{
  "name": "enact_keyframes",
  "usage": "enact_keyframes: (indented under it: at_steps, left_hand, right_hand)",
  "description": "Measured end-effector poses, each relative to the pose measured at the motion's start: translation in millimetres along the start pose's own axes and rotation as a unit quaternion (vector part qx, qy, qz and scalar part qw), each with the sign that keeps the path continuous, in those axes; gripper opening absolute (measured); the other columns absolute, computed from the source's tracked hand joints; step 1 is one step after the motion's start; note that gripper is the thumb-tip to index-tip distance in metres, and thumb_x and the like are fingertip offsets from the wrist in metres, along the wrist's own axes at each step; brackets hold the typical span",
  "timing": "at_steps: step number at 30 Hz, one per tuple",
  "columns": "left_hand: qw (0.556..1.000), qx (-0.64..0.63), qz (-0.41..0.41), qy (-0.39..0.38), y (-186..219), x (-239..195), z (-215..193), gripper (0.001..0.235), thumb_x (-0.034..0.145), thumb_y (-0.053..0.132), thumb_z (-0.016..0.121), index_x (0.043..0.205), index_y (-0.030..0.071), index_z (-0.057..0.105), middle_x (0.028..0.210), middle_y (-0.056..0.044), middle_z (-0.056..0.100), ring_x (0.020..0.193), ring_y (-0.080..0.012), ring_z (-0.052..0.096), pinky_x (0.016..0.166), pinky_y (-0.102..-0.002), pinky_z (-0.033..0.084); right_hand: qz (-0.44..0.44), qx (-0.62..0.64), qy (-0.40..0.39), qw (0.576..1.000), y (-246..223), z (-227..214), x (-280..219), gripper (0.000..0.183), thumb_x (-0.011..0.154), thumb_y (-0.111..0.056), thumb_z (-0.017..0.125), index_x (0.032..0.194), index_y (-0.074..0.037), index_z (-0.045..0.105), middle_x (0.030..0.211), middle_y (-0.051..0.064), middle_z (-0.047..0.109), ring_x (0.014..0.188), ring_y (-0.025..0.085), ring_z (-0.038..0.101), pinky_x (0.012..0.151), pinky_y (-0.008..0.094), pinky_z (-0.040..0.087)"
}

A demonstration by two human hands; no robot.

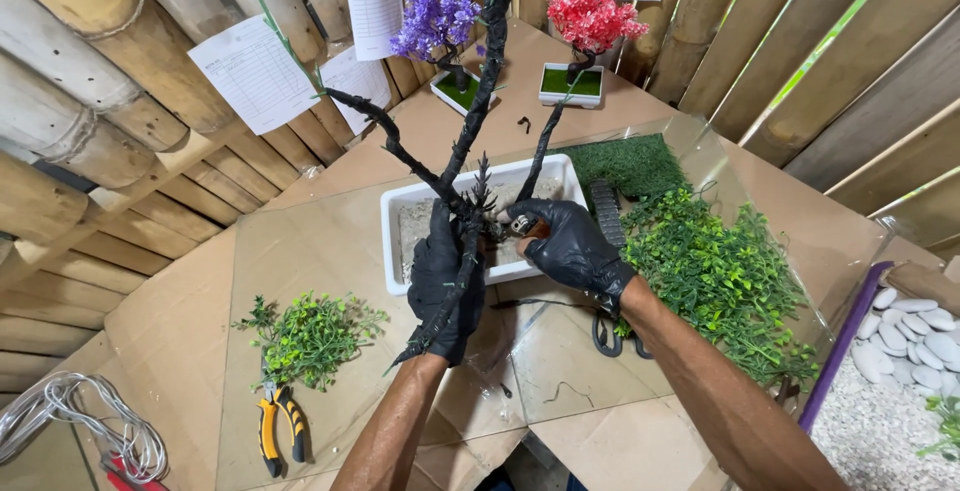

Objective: The person assembles a miniature bonsai tree by attaching small artificial branches to a central trunk in a white rectangular pot. They use a lighter to heat and secure the branch ends, then trim excess material with scissors. The person also handles small pieces of artificial foliage and places them near the base of the tree.

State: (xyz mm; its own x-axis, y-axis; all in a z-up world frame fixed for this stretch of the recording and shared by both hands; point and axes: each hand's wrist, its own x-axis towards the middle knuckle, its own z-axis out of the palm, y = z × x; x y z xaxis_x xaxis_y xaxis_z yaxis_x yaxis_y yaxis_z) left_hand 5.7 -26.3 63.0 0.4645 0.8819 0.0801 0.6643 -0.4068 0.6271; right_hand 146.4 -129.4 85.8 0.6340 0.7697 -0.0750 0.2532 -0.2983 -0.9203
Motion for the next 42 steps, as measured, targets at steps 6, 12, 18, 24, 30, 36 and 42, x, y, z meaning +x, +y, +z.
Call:
enact_keyframes:
  at_steps: [6,12,18,24,30,36,42]
  left_hand:
    - [1.0,-0.026,0.001,-0.018,0.1,-0.6,-2.7,0.064,0.097,0.042,0.058,0.157,0.037,0.035,0.115,-0.009,0.066,0.111,-0.0399,0.067,0.094,-0.058,0.056]
    - [1.0,-0.009,0.006,0.014,-5.8,-0.1,6.4,0.062,0.098,0.043,0.057,0.157,0.036,0.038,0.114,-0.009,0.066,0.11,-0.0393,0.067,0.091,-0.057,0.057]
    - [0.999,-0.01,0.018,0.027,-5.5,-0.7,5.5,0.062,0.098,0.042,0.059,0.156,0.034,0.04,0.113,-0.008,0.068,0.109,-0.0386,0.067,0.09,-0.057,0.058]
    - [0.998,-0.07,0.007,-0.006,-4.5,5.2,1.7,0.06,0.094,0.043,0.062,0.151,0.039,0.044,0.117,0.002,0.071,0.113,-0.0294,0.069,0.092,-0.054,0.058]
    - [0.995,-0.091,-0.005,-0.03,3.1,0.3,-7.3,0.059,0.093,0.04,0.064,0.149,0.038,0.046,0.123,0.004,0.073,0.115,-0.0292,0.069,0.093,-0.056,0.057]
    - [0.993,-0.11,-0.011,-0.042,18.0,-6.7,-21.9,0.057,0.094,0.036,0.063,0.149,0.035,0.047,0.126,0.005,0.074,0.118,-0.0295,0.068,0.096,-0.056,0.055]
    - [0.987,-0.157,-0.012,-0.038,19.0,-3.0,-22.2,0.057,0.094,0.032,0.064,0.149,0.037,0.046,0.123,0.008,0.075,0.118,-0.025,0.069,0.096,-0.055,0.056]
  right_hand:
    - [-0.005,0.022,0.008,1.0,-6.4,-1.2,-4.0,0.046,0.076,-0.011,0.075,0.121,-0.014,0.077,0.104,0.017,0.079,0.104,0.031,0.073,0.091,0.042,0.058]
    - [-0.016,0.033,0.005,0.999,12.5,3.3,0.6,0.046,0.075,-0.009,0.077,0.122,-0.012,0.076,0.104,0.018,0.078,0.105,0.033,0.073,0.089,0.045,0.058]
    - [-0.005,0.022,-0.001,1.0,11.5,3.6,-1.5,0.045,0.075,-0.01,0.077,0.119,-0.018,0.078,0.101,0.012,0.08,0.102,0.029,0.075,0.089,0.042,0.059]
    - [-0.004,0.049,0.015,0.999,13.1,2.5,-2.5,0.045,0.075,-0.008,0.076,0.12,-0.014,0.077,0.101,0.015,0.079,0.101,0.028,0.073,0.089,0.043,0.058]
    - [-0.043,0.016,0.028,0.999,13.5,1.8,-1.8,0.039,0.079,-0.017,0.078,0.118,-0.019,0.077,0.103,0.011,0.078,0.104,0.031,0.073,0.091,0.045,0.057]
    - [-0.084,-0.051,0.036,0.994,15.4,-3.8,-4.9,0.035,0.087,-0.034,0.077,0.119,-0.026,0.069,0.108,0.006,0.075,0.109,0.031,0.07,0.093,0.044,0.056]
    - [-0.108,0.004,0.049,0.993,31.1,-1.6,0.5,0.024,0.089,-0.029,0.074,0.111,-0.022,0.069,0.098,0.009,0.073,0.1,0.03,0.07,0.088,0.045,0.056]
